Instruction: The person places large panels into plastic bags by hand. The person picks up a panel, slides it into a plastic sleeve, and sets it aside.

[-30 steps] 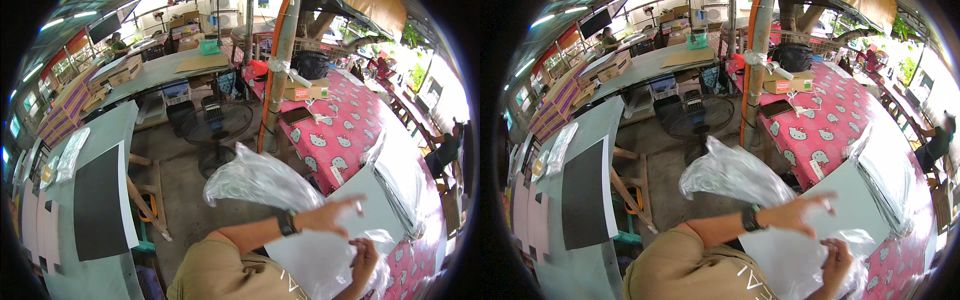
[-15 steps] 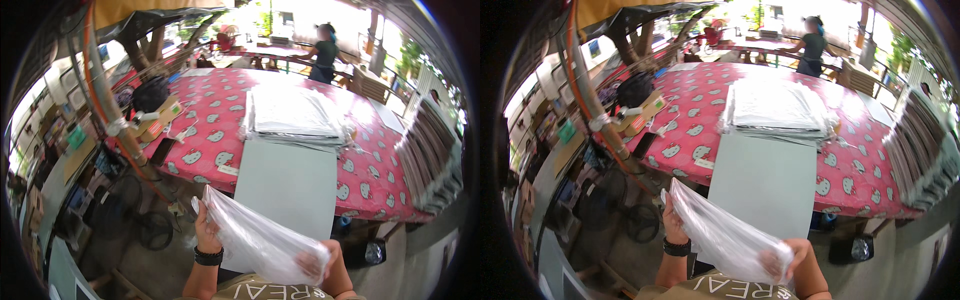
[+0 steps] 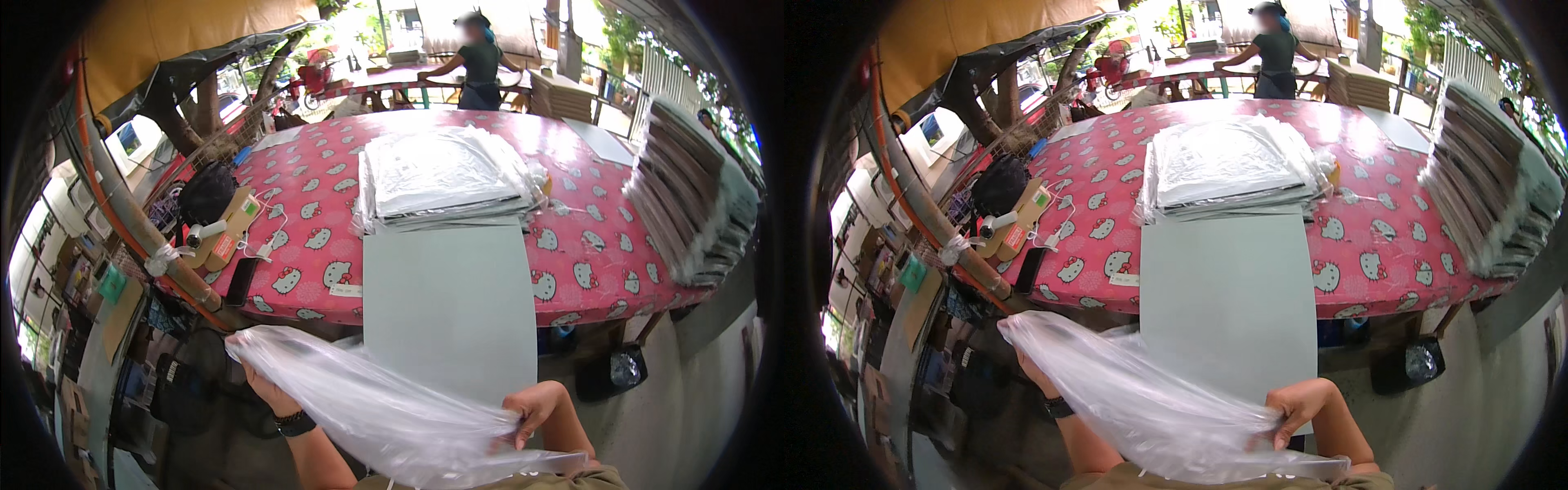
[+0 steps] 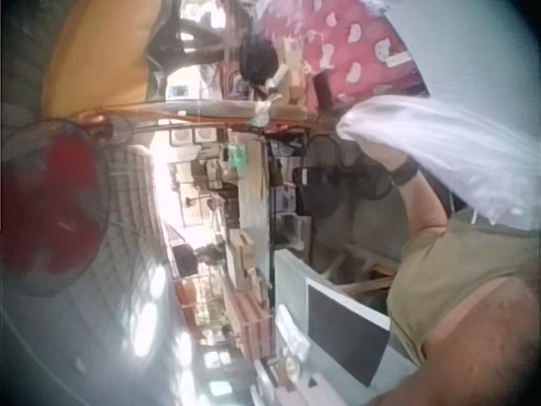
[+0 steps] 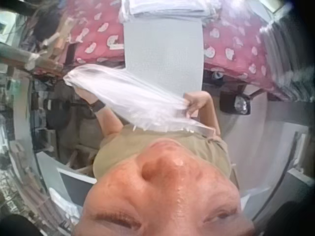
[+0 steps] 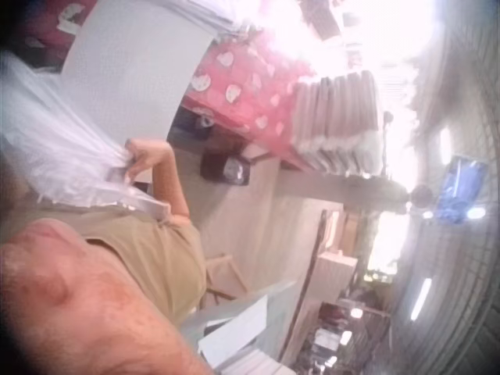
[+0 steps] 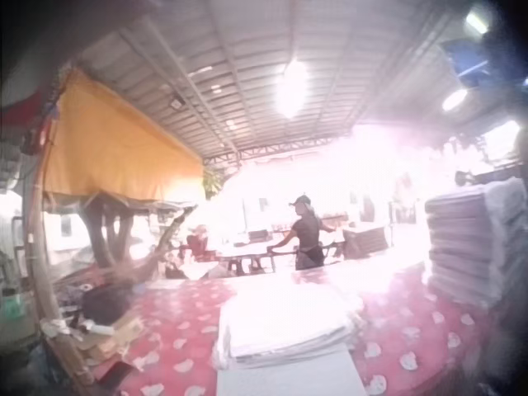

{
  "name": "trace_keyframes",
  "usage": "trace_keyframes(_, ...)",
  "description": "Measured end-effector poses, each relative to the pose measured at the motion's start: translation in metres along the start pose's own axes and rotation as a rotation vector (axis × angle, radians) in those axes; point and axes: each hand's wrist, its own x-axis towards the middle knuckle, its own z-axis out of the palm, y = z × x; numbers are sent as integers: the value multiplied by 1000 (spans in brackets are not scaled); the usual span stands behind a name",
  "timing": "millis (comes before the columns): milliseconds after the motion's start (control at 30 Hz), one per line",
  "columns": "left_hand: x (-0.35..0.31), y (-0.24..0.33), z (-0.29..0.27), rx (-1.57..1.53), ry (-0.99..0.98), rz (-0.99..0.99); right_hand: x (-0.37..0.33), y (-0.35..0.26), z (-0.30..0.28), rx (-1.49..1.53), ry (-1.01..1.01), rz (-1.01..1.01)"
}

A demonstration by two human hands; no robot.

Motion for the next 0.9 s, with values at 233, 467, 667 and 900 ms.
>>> trace_keyframes(233,-8,-74,-13,-524,-457,-733,-94,23,-25,256,991,-985)
trace_keyframes(467,26,-57,4,5,-205,-398,-87,32,-28,325,477,-269)
trace_keyframes(667,92,-39,1,486,-8,-292,-83,-2,-62,224,1530,-486)
trace_keyframes(900,223,-118,-47,1583,-183,-6,-111,24,-226,-798,1835,147)
